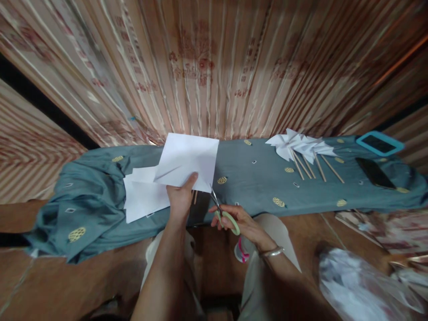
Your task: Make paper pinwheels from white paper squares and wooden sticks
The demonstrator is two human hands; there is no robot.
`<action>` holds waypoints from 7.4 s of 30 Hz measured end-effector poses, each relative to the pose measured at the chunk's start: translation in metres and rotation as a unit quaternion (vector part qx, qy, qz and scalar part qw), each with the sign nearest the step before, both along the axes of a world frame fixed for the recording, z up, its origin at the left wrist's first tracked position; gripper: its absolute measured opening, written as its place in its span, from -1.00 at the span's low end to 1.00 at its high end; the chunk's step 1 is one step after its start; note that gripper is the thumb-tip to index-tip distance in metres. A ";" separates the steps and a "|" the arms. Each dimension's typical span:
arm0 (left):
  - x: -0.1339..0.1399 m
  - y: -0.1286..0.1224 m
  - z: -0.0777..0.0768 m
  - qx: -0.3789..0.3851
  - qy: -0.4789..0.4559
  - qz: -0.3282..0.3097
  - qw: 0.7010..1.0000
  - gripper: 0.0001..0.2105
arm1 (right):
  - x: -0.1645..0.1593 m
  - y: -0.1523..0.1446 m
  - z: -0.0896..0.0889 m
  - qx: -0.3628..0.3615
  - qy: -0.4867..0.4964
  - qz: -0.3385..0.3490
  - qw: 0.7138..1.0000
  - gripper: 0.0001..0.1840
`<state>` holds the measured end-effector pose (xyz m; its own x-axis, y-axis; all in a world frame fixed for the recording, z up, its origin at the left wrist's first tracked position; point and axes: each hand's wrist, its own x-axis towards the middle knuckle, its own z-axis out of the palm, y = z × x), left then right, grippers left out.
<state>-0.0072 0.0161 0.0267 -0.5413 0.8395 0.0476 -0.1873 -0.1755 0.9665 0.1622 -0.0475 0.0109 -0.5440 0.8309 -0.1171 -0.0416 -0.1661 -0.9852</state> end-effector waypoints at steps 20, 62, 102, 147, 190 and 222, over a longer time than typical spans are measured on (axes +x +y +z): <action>0.005 -0.004 0.001 0.000 0.005 -0.029 1.000 -0.71 | -0.002 0.004 0.005 0.009 -0.002 -0.013 1.000 -0.47; 0.009 -0.009 0.003 -0.039 0.042 -0.122 0.991 -0.79 | -0.002 0.010 -0.004 0.002 -0.019 -0.025 1.000 -0.42; 0.006 -0.009 0.001 -0.047 0.055 -0.132 0.989 -0.83 | -0.003 0.010 -0.011 -0.038 -0.007 -0.043 0.998 -0.45; 0.006 -0.010 0.002 -0.055 -0.014 -0.152 0.987 -0.82 | -0.005 0.010 -0.003 -0.060 -0.016 -0.063 0.996 -0.45; 0.010 -0.015 0.003 -0.104 0.047 -0.190 0.975 -0.76 | -0.002 0.012 -0.002 -0.061 0.009 -0.077 0.995 -0.46; 0.022 -0.025 0.012 -0.094 0.053 -0.253 0.961 -0.79 | 0.008 0.015 -0.009 0.043 -0.074 -0.080 0.993 -0.34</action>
<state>0.0145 -0.0089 0.0385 -0.0610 0.9933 -0.0986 -0.1019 0.0921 0.9905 0.1702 -0.0324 0.0017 -0.3858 0.9159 -0.1108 0.0863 -0.0837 -0.9927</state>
